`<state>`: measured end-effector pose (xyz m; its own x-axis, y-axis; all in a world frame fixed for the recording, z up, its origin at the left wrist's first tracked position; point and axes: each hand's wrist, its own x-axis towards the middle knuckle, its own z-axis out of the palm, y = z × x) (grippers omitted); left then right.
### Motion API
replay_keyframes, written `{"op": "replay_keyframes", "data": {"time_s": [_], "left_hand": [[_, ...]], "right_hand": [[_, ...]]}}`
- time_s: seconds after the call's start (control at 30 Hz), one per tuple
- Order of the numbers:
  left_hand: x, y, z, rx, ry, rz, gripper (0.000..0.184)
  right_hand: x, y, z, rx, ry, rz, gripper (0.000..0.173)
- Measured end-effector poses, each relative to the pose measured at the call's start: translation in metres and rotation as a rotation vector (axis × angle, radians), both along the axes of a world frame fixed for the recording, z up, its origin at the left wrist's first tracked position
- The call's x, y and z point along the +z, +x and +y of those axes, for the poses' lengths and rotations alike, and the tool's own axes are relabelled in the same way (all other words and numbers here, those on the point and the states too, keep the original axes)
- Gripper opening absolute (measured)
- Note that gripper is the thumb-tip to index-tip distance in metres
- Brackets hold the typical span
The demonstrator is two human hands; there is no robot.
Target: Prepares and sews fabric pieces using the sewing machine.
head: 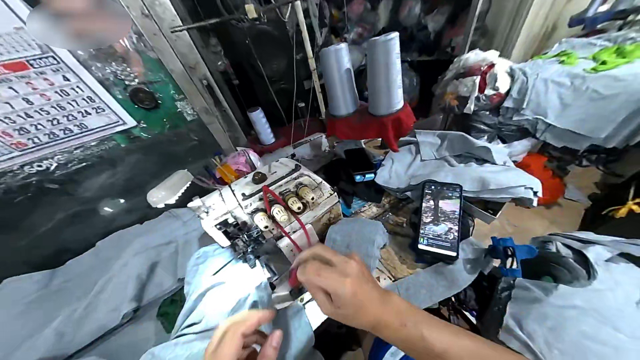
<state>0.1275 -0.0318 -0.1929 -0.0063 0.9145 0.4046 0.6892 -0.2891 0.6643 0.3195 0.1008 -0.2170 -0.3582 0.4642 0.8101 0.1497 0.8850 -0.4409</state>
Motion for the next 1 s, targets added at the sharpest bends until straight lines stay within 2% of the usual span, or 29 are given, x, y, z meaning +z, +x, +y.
{"op": "replay_keyframes", "data": {"time_s": [0.1,0.13,0.23,0.33,0.43,0.47,0.5,0.53,0.57,0.63,0.67,0.73,0.77,0.83,0.87,1.0], "left_hand": [[0.002,0.013,0.026,0.004,0.010,-0.015,0.047],[0.001,0.018,0.033,0.004,0.021,0.024,0.043],[-0.001,0.022,0.051,0.105,0.191,0.191,0.017],[0.004,0.028,0.056,0.207,0.218,0.220,0.017],[-0.004,0.024,0.043,0.286,0.178,0.220,0.040],[-0.006,0.026,0.031,0.299,0.193,0.159,0.041],[-0.008,0.034,0.018,0.285,0.172,0.047,0.033],[-0.012,0.045,0.006,0.238,0.076,-0.110,0.020],[-0.019,0.057,-0.003,0.150,-0.097,-0.318,0.018],[-0.041,0.074,-0.001,-0.045,-0.436,-0.822,0.045],[-0.049,0.080,0.007,-0.061,-0.508,-1.067,0.049],[-0.048,0.084,0.027,0.004,-0.501,-1.381,0.043],[-0.043,0.082,0.036,0.036,-0.436,-1.447,0.038],[-0.035,0.076,0.046,0.048,-0.323,-1.400,0.027],[-0.036,0.073,0.045,0.057,-0.299,-1.298,0.024],[-0.051,0.077,0.008,0.118,-0.264,-0.718,0.016]], "right_hand": [[0.006,0.001,-0.010,0.150,0.007,0.012,0.013],[0.008,0.003,-0.012,0.165,-0.059,0.007,0.012],[0.015,0.017,-0.013,0.241,-0.398,0.064,0.015],[0.012,0.039,-0.016,0.305,-0.636,0.077,0.019],[0.000,0.048,-0.024,0.308,-0.764,0.159,0.021],[0.000,0.048,-0.028,0.294,-0.823,0.207,0.019],[0.004,0.048,-0.032,0.265,-0.890,0.252,0.018],[0.004,0.047,-0.035,0.252,-0.938,0.292,0.017],[-0.002,0.046,-0.036,0.269,-0.949,0.335,0.017],[-0.025,0.043,-0.036,0.371,-0.906,0.387,0.019],[-0.031,0.042,-0.038,0.393,-0.895,0.387,0.021],[-0.036,0.043,-0.045,0.378,-0.868,0.334,0.022],[-0.039,0.046,-0.047,0.347,-0.838,0.273,0.022],[-0.043,0.053,-0.050,0.284,-0.803,0.117,0.023],[-0.043,0.056,-0.051,0.279,-0.829,0.056,0.024],[-0.028,0.040,-0.054,0.318,-1.019,0.041,0.031]]}}
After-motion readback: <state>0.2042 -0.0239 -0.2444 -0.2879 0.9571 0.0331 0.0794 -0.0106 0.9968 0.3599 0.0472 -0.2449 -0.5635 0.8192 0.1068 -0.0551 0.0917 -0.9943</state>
